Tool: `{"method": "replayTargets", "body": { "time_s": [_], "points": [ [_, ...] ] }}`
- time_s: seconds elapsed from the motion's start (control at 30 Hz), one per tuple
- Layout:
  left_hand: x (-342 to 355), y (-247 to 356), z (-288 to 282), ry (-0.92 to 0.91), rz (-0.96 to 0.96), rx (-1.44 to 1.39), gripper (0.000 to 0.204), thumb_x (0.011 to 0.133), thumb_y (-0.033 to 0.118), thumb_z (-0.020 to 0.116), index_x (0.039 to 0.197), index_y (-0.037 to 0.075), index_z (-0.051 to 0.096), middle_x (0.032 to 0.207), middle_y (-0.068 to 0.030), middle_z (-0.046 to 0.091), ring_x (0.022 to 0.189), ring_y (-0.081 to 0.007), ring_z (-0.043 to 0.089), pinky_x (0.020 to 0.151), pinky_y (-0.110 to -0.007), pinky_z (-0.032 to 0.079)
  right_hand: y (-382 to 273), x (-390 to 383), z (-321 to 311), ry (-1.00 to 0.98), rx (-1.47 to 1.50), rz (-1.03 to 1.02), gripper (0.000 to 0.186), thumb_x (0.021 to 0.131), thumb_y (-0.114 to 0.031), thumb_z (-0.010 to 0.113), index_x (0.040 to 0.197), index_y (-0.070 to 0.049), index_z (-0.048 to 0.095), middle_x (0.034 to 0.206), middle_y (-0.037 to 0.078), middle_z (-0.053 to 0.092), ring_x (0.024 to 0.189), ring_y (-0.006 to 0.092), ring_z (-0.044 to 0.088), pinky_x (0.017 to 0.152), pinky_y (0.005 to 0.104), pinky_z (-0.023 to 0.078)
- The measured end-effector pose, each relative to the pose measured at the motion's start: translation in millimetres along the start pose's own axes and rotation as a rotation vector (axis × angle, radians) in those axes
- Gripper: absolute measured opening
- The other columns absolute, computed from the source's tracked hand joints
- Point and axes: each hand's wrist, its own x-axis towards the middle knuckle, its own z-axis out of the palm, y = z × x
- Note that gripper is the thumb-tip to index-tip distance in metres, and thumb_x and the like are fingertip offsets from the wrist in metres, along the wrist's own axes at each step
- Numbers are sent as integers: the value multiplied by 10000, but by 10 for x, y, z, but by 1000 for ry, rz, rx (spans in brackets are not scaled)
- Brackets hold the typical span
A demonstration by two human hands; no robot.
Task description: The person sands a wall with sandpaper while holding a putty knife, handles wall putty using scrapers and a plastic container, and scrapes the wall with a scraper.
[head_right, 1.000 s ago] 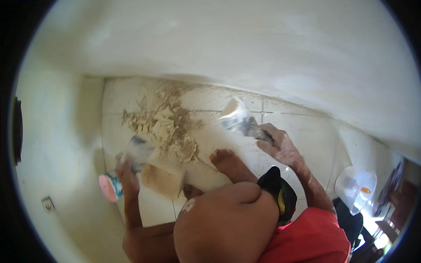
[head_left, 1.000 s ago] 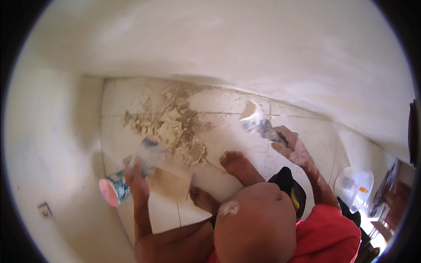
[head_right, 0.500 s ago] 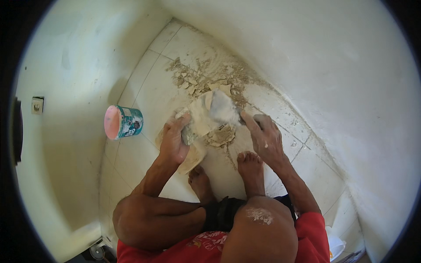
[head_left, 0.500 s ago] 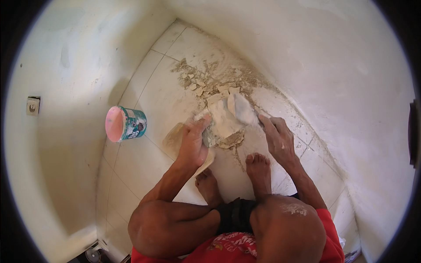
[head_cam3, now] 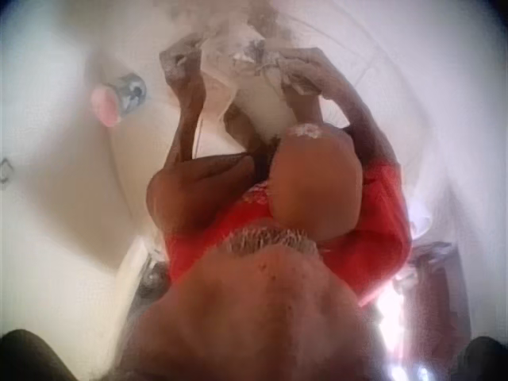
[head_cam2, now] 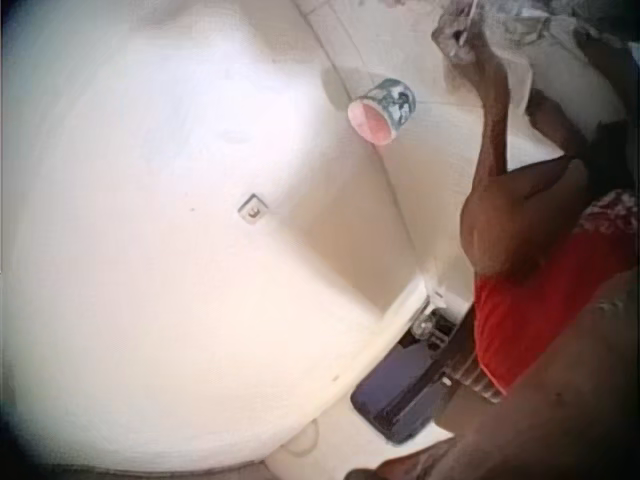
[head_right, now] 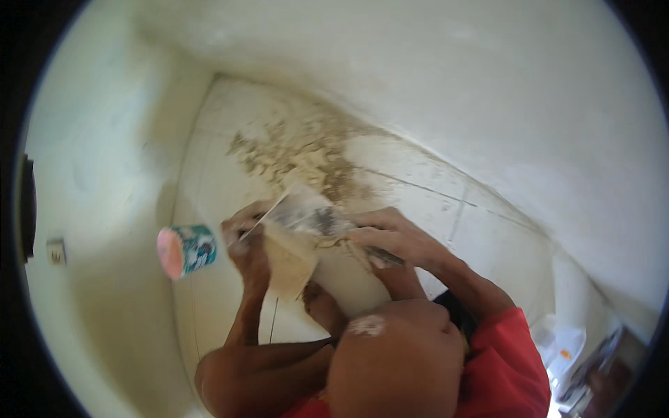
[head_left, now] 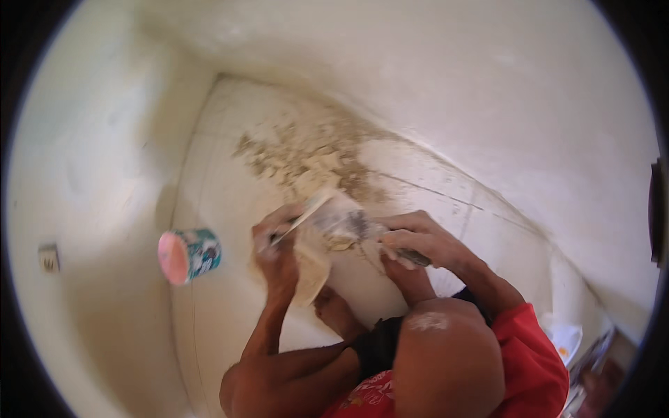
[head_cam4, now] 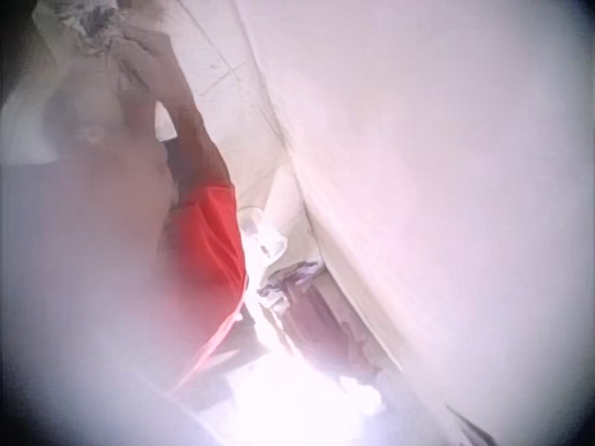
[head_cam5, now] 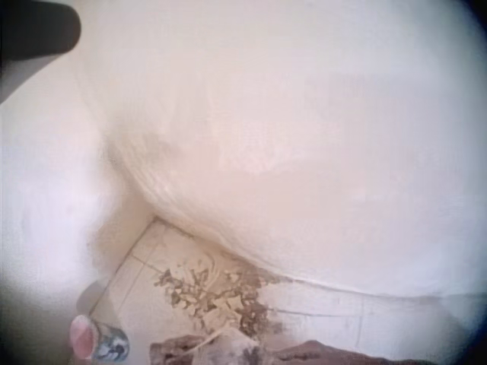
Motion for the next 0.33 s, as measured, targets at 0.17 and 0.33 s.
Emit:
{"method": "replayTargets", "body": {
  "time_s": [0.17, 0.33],
  "points": [
    [2, -134, -171, -162, 205, 129, 158, 960, -24, 550, 1004, 80, 440, 1065, -182, 671, 1080, -335, 620, 985, -465, 456, 243, -148, -113, 32, 159, -73, 441, 919, -211, 616, 1282, 38, 606, 716, 2, 597, 530, 56, 505, 486, 211, 402],
    [-221, -298, -122, -191, -6, 199, 180, 948, -64, 527, 1036, 68, 443, 1154, -189, 663, 1103, -356, 624, 971, -458, 481, 436, -374, -436, 265, 19, -62, 584, 888, -190, 716, 1407, -21, 509, 827, 1, 638, 629, 50, 537, 565, 214, 459]
  ]
}}
